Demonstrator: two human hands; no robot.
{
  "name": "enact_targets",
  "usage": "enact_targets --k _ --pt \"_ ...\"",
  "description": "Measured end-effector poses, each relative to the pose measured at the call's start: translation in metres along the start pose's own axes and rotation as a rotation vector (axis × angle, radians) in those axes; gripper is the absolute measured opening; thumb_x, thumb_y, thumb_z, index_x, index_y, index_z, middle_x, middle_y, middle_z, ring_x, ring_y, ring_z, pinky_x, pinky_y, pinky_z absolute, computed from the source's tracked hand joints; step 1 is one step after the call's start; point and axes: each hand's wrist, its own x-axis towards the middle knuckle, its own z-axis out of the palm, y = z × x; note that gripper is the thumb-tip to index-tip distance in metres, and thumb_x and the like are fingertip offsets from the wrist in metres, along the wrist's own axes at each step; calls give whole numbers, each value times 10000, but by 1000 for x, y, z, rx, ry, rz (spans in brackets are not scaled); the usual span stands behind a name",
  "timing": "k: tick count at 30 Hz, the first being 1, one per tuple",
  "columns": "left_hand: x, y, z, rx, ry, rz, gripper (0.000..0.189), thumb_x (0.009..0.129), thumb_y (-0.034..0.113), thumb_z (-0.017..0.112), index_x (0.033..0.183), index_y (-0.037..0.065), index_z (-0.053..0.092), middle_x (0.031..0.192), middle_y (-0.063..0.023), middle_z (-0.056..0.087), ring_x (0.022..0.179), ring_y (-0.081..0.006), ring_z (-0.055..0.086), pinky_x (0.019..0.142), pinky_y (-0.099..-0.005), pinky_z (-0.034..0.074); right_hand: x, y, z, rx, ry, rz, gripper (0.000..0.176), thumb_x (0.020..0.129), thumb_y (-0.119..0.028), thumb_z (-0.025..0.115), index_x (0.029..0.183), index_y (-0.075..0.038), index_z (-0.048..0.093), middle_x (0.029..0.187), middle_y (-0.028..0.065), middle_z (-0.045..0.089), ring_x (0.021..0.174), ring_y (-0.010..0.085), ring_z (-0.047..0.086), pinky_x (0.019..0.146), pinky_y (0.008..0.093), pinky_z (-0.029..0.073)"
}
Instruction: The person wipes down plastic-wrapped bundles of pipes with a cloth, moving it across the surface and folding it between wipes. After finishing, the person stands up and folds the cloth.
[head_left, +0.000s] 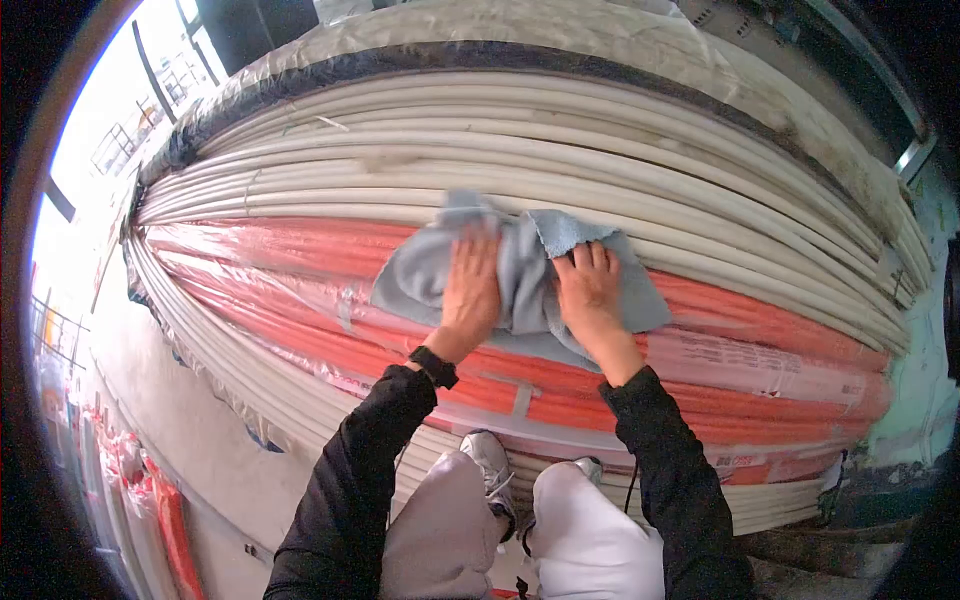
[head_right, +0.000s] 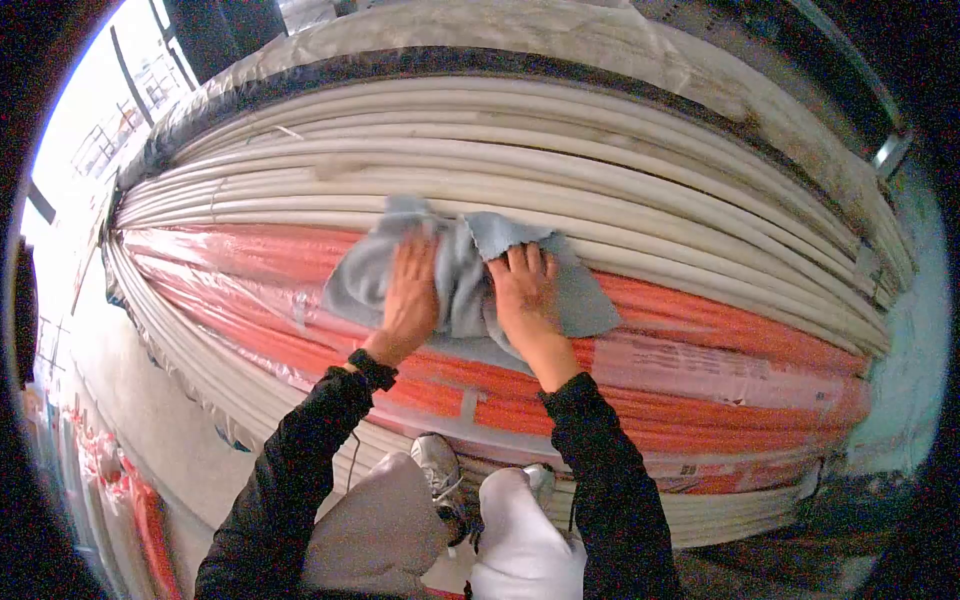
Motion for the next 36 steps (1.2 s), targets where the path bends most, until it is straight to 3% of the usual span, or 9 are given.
enact_targets --k 6,11,13,17,18,28,31,35,36 --pt "37 34 -14 4 -70 273 604 895 151 528 1471 -8 440 1580 -182 380 1501 -390 266 1238 -528 186 -13 25 -6 -119 8 102 339 856 -152 652 1191 -97 652 1223 172 563 1243 384 481 1080 580 333" --pt "39 -13 -27 285 -107 116 712 897 238 597 1531 19 358 1629 -170 287 1507 -436 216 1208 -621 172 -33 56 -19 -163 -63 257 459 892 -284 686 1303 -100 602 1280 211 535 1295 426 441 1098 611 305" --pt "30 -43 -26 60 -31 5 778 895 261 644 1555 24 309 1644 -172 248 1515 -444 182 1209 -624 159 -43 67 -19 -192 56 324 555 907 -311 680 1401 -109 529 1342 232 499 1333 455 405 1115 639 273" --pt "30 -57 -35 89 16 -154 786 909 263 661 1561 23 294 1649 -162 239 1518 -448 162 1208 -629 152 -47 92 -19 -210 171 509 717 933 -350 662 1548 -132 366 1451 241 420 1386 500 340 1143 691 201" --pt "32 -54 -33 81 42 -176 773 918 262 654 1560 20 297 1650 -158 238 1518 -448 159 1208 -628 151 -42 92 -21 -186 176 507 775 919 -317 666 1582 -155 300 1452 227 422 1399 503 324 1152 706 172" --pt "49 61 -5 123 -108 178 731 832 188 669 1494 6 417 1645 -95 270 1537 -398 160 1222 -624 140 -9 58 -11 -14 95 134 488 857 -116 594 1345 -124 613 1373 181 512 1401 438 362 1182 660 180" --pt "44 62 -2 110 -83 233 756 826 197 680 1505 12 406 1651 -88 257 1539 -390 158 1225 -618 138 -23 85 -20 -133 6 173 519 866 -127 589 1385 -131 585 1373 187 516 1397 436 370 1181 647 196" --pt "35 79 -12 14 -181 171 738 858 242 681 1516 53 406 1652 -83 256 1539 -385 157 1226 -612 137 -52 123 -43 -255 151 314 687 865 -207 664 1512 -147 439 1356 219 523 1392 459 366 1180 639 205" --pt "34 84 -11 -7 -204 190 733 891 310 669 1498 8 391 1644 -123 253 1539 -408 127 1222 -623 138 -60 132 -47 -281 84 398 722 881 -240 668 1534 -117 386 1397 233 489 1401 471 348 1179 644 201"
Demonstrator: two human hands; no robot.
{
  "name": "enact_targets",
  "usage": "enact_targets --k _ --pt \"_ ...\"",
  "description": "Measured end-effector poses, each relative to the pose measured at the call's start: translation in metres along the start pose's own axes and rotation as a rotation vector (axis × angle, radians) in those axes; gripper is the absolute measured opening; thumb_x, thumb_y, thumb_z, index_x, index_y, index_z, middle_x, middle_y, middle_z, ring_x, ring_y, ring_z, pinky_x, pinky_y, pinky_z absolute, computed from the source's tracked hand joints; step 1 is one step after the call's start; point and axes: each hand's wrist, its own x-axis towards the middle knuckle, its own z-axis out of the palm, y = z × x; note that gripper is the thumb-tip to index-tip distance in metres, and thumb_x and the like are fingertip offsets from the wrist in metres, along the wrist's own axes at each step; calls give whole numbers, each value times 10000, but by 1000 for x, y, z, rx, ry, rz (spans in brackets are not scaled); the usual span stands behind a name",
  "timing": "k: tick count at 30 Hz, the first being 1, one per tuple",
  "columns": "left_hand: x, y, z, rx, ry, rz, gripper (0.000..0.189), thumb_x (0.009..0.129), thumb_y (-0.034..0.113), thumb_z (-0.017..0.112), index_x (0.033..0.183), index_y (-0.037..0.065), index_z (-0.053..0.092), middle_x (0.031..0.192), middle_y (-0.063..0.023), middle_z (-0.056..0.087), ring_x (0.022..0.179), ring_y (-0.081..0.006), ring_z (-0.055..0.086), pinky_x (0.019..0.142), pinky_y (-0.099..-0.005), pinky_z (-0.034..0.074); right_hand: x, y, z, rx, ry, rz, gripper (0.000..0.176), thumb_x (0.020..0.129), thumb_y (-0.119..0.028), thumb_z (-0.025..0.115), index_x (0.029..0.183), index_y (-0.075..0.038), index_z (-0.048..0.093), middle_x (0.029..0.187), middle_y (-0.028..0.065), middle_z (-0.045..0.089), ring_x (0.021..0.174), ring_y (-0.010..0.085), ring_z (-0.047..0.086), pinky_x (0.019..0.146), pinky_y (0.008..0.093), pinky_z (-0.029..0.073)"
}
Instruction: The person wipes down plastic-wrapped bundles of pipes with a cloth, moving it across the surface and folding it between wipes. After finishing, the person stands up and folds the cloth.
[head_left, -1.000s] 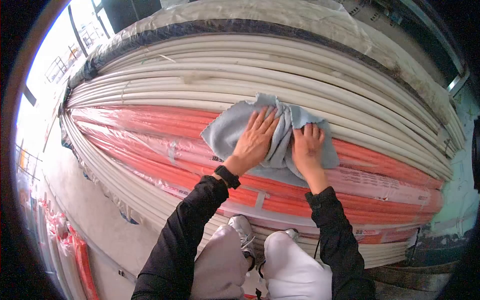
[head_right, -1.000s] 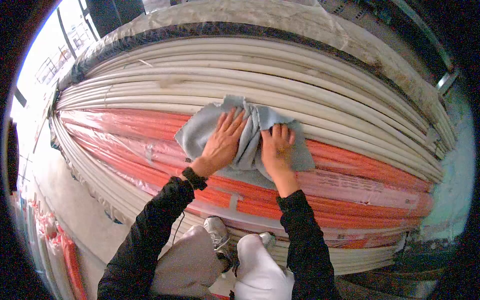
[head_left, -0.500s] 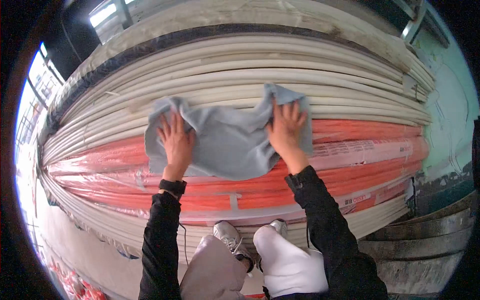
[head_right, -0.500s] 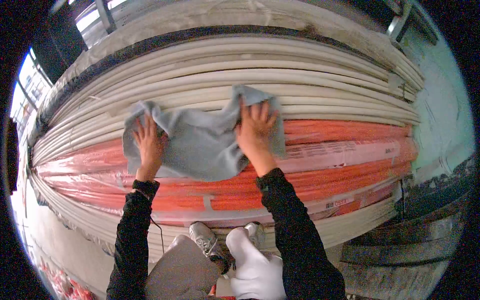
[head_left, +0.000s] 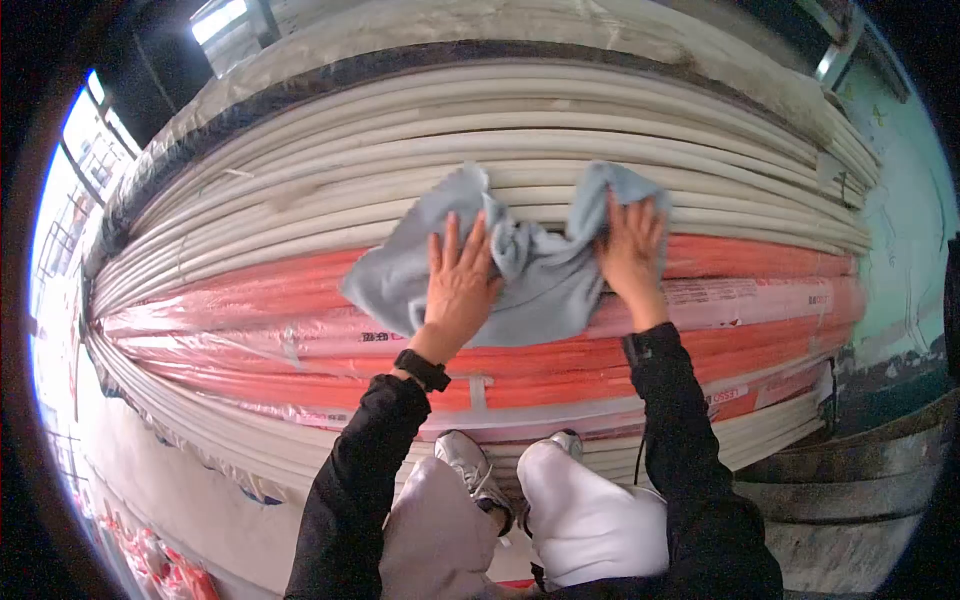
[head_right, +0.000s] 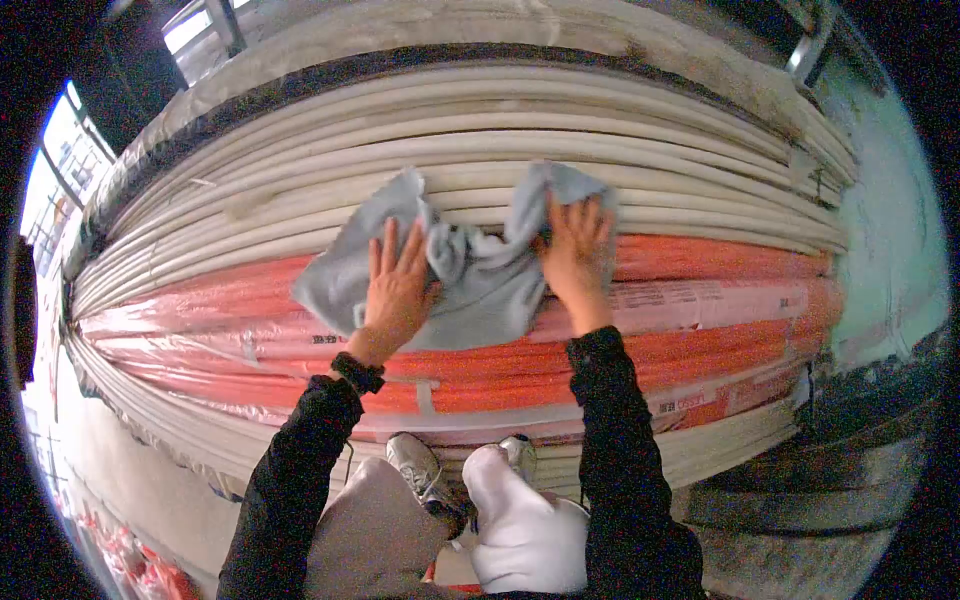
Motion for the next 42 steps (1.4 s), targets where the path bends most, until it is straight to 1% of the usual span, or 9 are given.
enact_targets --k 3,6,11,15,22,30,32,36,42 --pt "-14 15 28 84 -56 154 683 918 348 639 1475 15 425 1588 -130 359 1489 -378 262 1198 -582 222 -16 34 12 -72 -11 137 800 922 -306 650 1564 -27 264 1490 278 384 1421 501 299 1183 641 189" --pt "-19 17 31 -94 -174 52 618 945 369 600 1447 34 465 1494 -119 475 1367 -330 411 1132 -528 308 -26 35 25 -29 -13 238 819 943 -312 632 1530 90 227 1527 342 299 1429 533 249 1199 614 163" --pt "-17 4 26 -45 -96 135 574 971 364 558 1464 84 465 1437 -73 527 1271 -279 479 1090 -512 327 -39 38 59 -65 -75 352 800 957 -264 591 1480 200 200 1542 403 212 1436 551 218 1208 599 142" --pt "-24 -29 14 30 -27 199 591 966 356 560 1492 110 445 1416 -76 543 1261 -288 486 1128 -560 295 -42 7 39 -15 51 355 756 955 -264 591 1451 202 262 1538 413 214 1445 543 218 1196 597 184" --pt "-39 -63 -3 117 -73 114 593 931 301 608 1477 116 469 1317 -93 593 1252 -319 500 1174 -567 269 -51 -49 27 59 5 261 683 936 -296 626 1367 175 383 1473 371 300 1386 572 267 1153 654 224" --pt "-53 -80 5 138 -21 9 548 932 253 609 1439 76 496 1328 -138 559 1275 -399 467 1168 -566 293 -59 -107 21 213 -7 -48 504 863 -118 598 1357 -44 530 1377 206 442 1297 484 401 1071 619 352" --pt "-54 -75 9 145 0 -21 557 920 215 613 1434 40 487 1333 -152 541 1278 -422 454 1170 -567 293 -56 -102 19 258 -7 -84 504 858 -85 568 1359 -136 566 1369 162 468 1284 427 434 1032 575 406" --pt "-54 -60 39 98 104 -124 615 850 176 666 1403 -26 488 1365 -193 512 1294 -418 431 1161 -540 307 -46 -55 30 406 -8 -199 499 856 -44 545 1345 -135 579 1315 172 502 1214 404 493 1004 511 452" --pt "-34 0 46 -45 85 -15 642 808 172 708 1383 -28 501 1366 -186 516 1231 -408 461 1119 -487 365 -52 21 10 209 -4 49 491 815 18 575 1299 -56 536 1299 218 503 1191 447 500 1005 531 449"
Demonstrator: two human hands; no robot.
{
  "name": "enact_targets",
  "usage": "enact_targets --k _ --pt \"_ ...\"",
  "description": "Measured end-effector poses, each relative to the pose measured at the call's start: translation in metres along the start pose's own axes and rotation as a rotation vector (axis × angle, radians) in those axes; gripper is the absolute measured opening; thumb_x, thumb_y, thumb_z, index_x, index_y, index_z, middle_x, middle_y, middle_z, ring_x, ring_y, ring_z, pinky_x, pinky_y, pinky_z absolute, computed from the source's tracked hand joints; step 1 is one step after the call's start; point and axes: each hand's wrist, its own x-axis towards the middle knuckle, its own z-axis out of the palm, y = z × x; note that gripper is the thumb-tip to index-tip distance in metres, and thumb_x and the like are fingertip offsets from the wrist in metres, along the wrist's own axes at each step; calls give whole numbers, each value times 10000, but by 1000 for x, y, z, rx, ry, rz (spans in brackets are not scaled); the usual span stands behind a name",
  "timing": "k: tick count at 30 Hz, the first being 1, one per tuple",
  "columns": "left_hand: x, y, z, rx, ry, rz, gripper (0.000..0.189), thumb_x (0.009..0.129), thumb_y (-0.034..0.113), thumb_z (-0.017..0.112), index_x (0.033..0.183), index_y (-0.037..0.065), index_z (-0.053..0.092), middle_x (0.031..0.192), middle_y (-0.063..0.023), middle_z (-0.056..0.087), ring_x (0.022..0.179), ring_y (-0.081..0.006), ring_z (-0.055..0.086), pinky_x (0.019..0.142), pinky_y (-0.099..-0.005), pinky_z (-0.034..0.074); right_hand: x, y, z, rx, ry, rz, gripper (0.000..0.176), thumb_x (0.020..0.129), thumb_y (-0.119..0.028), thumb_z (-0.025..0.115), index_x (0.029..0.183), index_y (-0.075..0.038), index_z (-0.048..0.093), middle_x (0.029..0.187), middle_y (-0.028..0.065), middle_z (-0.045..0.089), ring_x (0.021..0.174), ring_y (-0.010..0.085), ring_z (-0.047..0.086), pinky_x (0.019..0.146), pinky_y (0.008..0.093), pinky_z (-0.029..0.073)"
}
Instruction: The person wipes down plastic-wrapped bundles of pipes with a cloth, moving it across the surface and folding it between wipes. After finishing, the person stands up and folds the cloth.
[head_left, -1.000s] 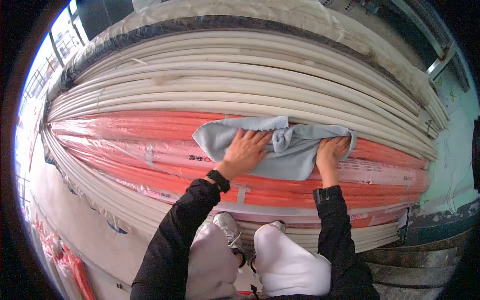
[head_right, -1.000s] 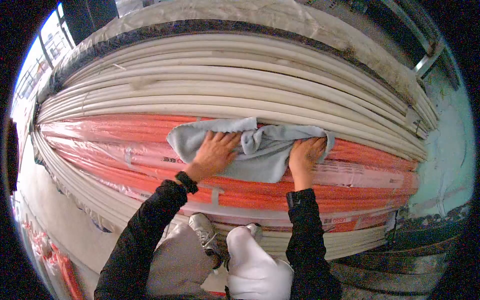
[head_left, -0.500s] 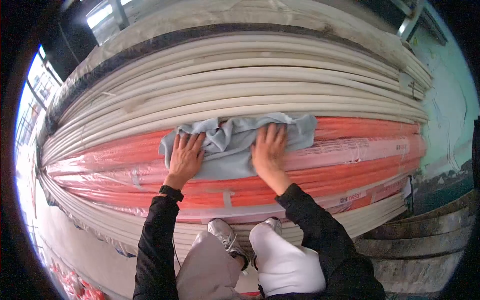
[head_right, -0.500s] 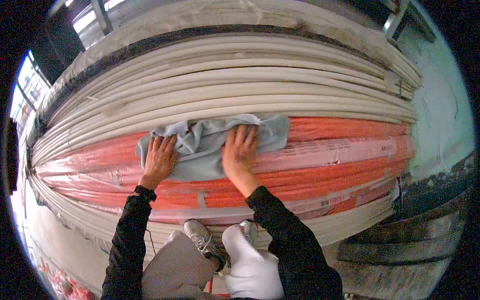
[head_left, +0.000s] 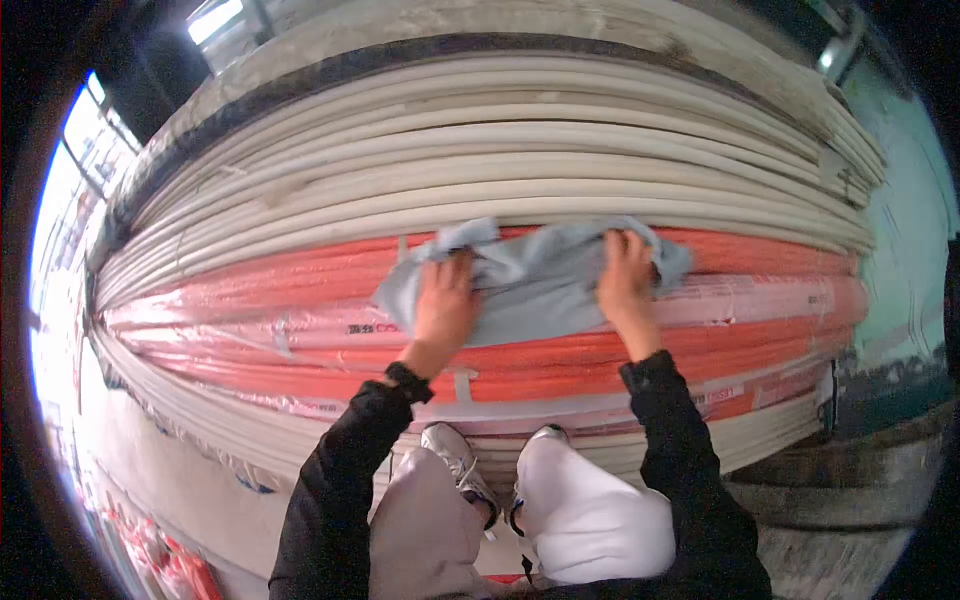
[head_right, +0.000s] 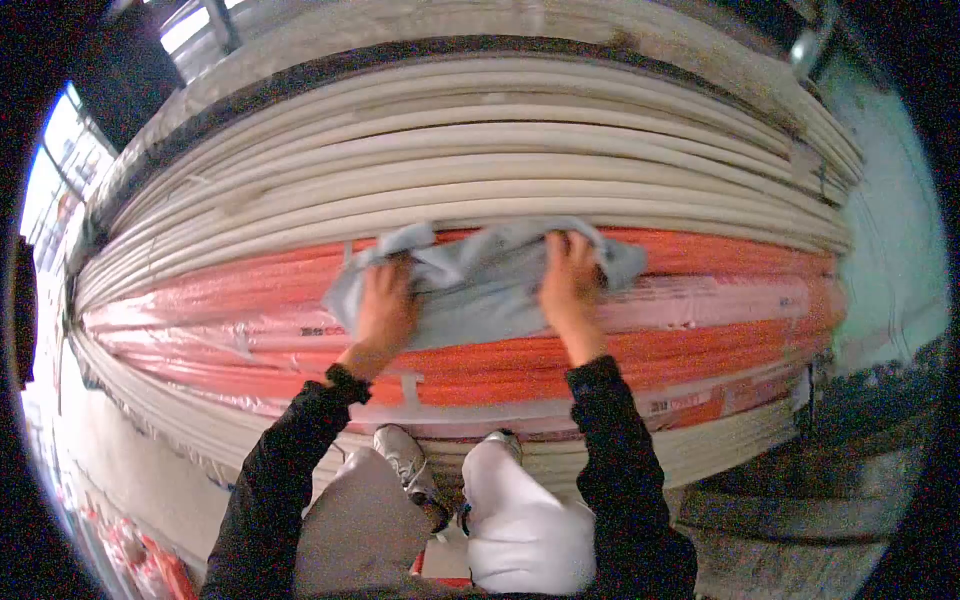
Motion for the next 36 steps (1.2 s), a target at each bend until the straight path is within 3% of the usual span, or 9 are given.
enact_targets --k 4,8,12,15,19,21,28,30,36 --pt "18 49 17 67 -48 171 494 880 175 552 1353 32 567 1335 -135 535 1245 -337 476 1146 -492 344 -5 46 -8 -66 86 153 504 779 62 597 1271 -10 517 1303 231 502 1195 476 490 1042 531 422" --pt "17 70 18 108 -90 379 533 871 191 569 1388 58 556 1304 -92 542 1182 -291 512 1115 -470 377 -4 68 -6 -95 94 229 497 797 59 584 1285 6 509 1311 263 521 1229 467 500 1051 518 426" --pt "5 59 3 -8 -182 323 509 873 197 564 1367 75 573 1204 -83 557 1097 -251 549 1014 -438 434 0 57 -21 -151 -263 437 431 804 23 565 1235 20 557 1183 279 629 1166 447 584 1006 520 462" --pt "-3 44 -7 -46 -172 284 481 860 217 581 1318 71 597 1131 -83 562 1064 -258 554 975 -439 447 -4 28 -43 -246 -482 423 398 791 1 568 1186 -5 609 1143 279 640 1114 447 606 978 507 474" --pt "-16 19 -19 7 -111 255 404 846 207 593 1213 40 610 1041 -66 568 1027 -250 560 861 -402 458 -24 19 -46 -153 -431 200 381 784 -46 600 1162 -52 644 1178 202 637 1140 396 580 1025 519 408" --pt "-25 5 -27 16 -124 212 383 863 261 623 1186 57 624 1036 -74 570 1021 -263 558 884 -424 450 -37 18 -39 -133 -294 23 383 780 -74 621 1162 -74 647 1201 152 631 1166 365 557 1056 529 358" --pt "-55 -44 -67 118 -249 -16 489 887 421 665 1232 79 614 1135 -106 586 1099 -305 537 934 -475 419 -35 -41 -38 88 -356 -162 453 814 -248 727 1236 -105 648 1216 107 638 1175 310 565 1075 521 312" --pt "-66 -66 -73 160 -193 -95 491 894 442 666 1220 77 619 1169 -106 588 1120 -316 534 944 -496 413 -35 -70 -27 -45 -377 -285 516 817 -300 746 1268 -69 647 1152 141 670 1102 307 608 1063 514 327" --pt "-74 -94 -101 266 -222 -160 552 804 453 752 1190 73 647 1145 -90 615 1125 -325 551 1055 -497 355 -30 -139 9 -318 -460 -432 381 852 -320 714 1055 2 706 829 141 679 1012 293 626 1018 459 409"
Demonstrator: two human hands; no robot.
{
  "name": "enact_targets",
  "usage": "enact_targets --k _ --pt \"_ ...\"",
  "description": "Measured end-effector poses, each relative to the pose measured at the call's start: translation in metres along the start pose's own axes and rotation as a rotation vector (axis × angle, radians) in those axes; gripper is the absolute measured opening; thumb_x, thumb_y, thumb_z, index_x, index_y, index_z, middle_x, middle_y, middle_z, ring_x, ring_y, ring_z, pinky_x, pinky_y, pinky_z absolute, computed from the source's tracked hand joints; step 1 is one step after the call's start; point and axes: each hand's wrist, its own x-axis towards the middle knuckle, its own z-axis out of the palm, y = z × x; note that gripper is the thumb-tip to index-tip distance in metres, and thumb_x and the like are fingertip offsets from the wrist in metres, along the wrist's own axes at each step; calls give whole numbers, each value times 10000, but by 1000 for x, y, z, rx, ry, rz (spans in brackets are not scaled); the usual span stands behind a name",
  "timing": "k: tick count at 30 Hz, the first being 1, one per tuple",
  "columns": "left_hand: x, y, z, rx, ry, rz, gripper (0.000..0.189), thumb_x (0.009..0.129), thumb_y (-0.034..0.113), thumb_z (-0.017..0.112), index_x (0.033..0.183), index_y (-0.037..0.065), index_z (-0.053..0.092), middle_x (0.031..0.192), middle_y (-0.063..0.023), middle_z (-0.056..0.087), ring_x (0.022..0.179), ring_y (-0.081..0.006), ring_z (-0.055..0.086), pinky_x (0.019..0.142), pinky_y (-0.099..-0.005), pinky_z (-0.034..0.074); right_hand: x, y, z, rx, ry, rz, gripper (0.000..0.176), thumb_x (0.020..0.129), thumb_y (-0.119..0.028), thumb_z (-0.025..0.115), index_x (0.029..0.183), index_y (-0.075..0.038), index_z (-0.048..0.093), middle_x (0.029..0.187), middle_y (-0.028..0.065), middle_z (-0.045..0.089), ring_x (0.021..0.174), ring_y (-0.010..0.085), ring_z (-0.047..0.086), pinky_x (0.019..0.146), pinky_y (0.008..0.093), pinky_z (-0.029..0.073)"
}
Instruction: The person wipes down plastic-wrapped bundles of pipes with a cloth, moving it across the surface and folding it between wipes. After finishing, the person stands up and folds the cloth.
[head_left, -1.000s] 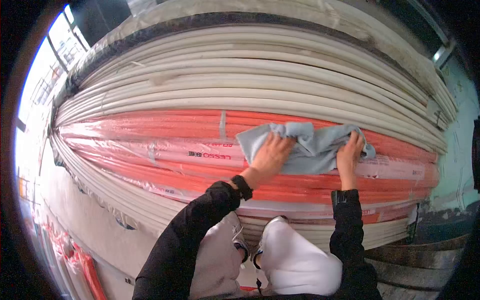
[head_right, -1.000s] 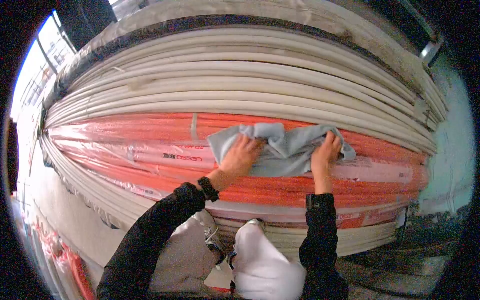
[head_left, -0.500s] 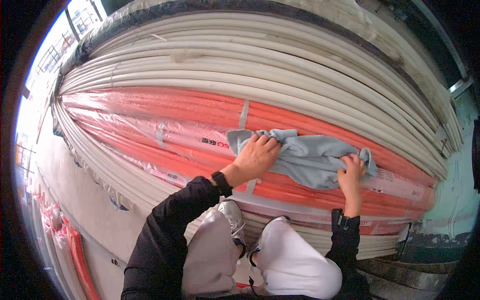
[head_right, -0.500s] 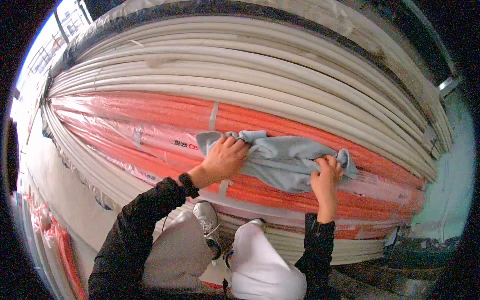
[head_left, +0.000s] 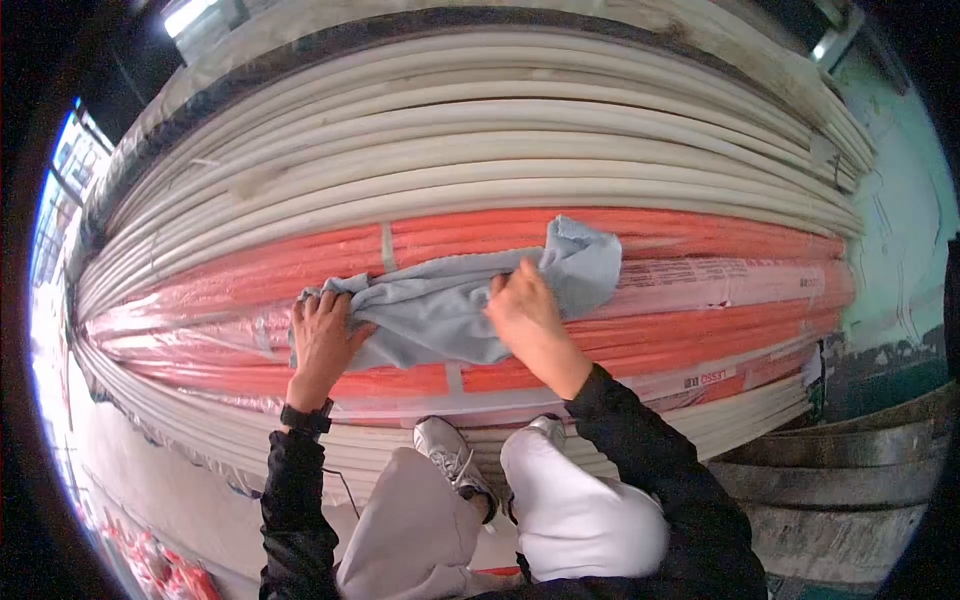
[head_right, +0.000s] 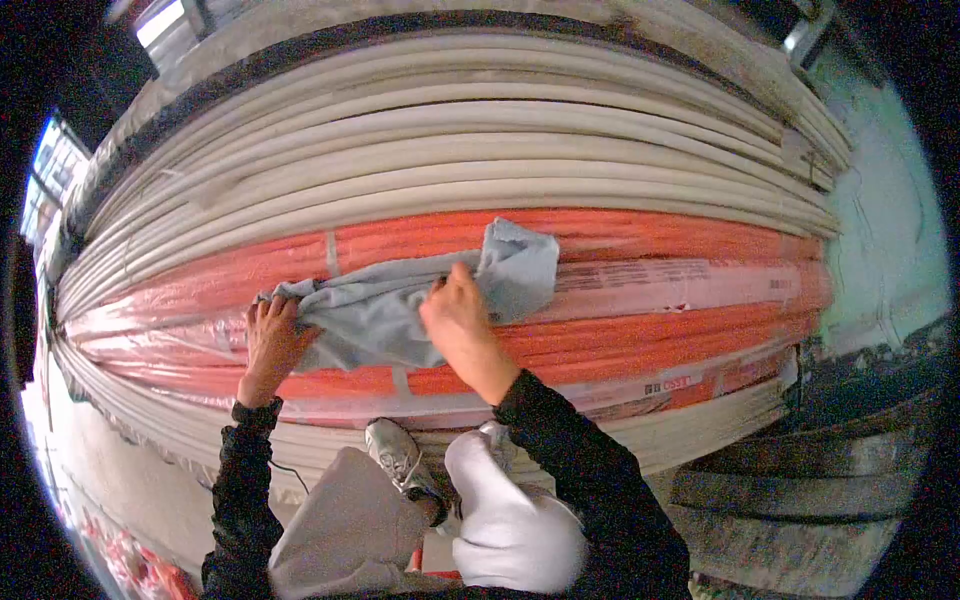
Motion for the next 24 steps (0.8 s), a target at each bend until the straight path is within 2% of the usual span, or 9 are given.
enact_targets --k 1,7,10,13,14,17,21,22,24 --pt "2 -2 -2 -15 -18 32 548 794 444 762 1182 74 650 1143 -89 615 1123 -325 552 1048 -497 358 2 -3 2 -54 -28 -19 401 847 -350 735 1040 0 700 792 139 670 1016 291 623 1024 447 424" --pt "11 9 -13 -228 -135 150 531 719 325 841 1148 60 674 1178 -95 588 1138 -333 539 980 -484 403 -17 3 -3 289 213 111 338 881 -333 705 1054 -42 712 942 131 669 951 312 610 849 401 488" --pt "13 38 -17 -308 -172 175 567 671 269 872 1154 45 680 1256 -119 552 1194 -339 510 994 -481 416 -24 9 -6 604 104 248 328 893 -323 700 1110 -78 717 1068 126 648 1051 340 568 875 413 460" --pt "14 67 -19 -312 -162 268 625 639 245 890 1189 41 672 1329 -132 520 1237 -348 485 1022 -481 416 -29 21 -7 419 197 353 342 892 -318 708 1151 -95 715 1140 143 612 1148 358 527 952 467 419" --pt "15 73 -18 -367 -222 252 634 667 280 875 1211 33 663 1410 -137 494 1302 -357 455 1065 -487 398 -34 24 9 382 289 347 344 904 -310 693 1175 -99 706 1227 163 574 1222 361 482 992 508 374" --pt "14 91 -3 -252 -180 348 642 701 320 852 1231 21 647 1475 -146 457 1361 -370 413 1085 -518 376 -40 30 25 440 318 307 378 895 -337 681 1188 -98 684 1291 185 544 1249 392 476 1042 558 357" --pt "18 121 -3 -229 -235 435 661 744 358 817 1278 24 616 1545 -155 400 1398 -391 375 1118 -566 337 -50 46 34 400 346 278 344 913 -262 650 1205 -82 666 1313 174 557 1245 366 500 1063 532 361" --pt "21 129 0 -170 -260 471 668 775 463 778 1282 61 612 1547 -191 381 1448 -431 302 1161 -598 277 -55 55 34 407 345 290 324 917 -231 641 1201 -76 667 1309 170 565 1240 362 508 1065 525 364" --pt "27 146 5 -149 -247 528 685 787 484 765 1312 75 603 1592 -171 328 1439 -424 316 1160 -597 282 -68 75 37 402 368 336 295 922 -164 620 1196 -67 669 1301 163 584 1232 366 521 1078 508 367"
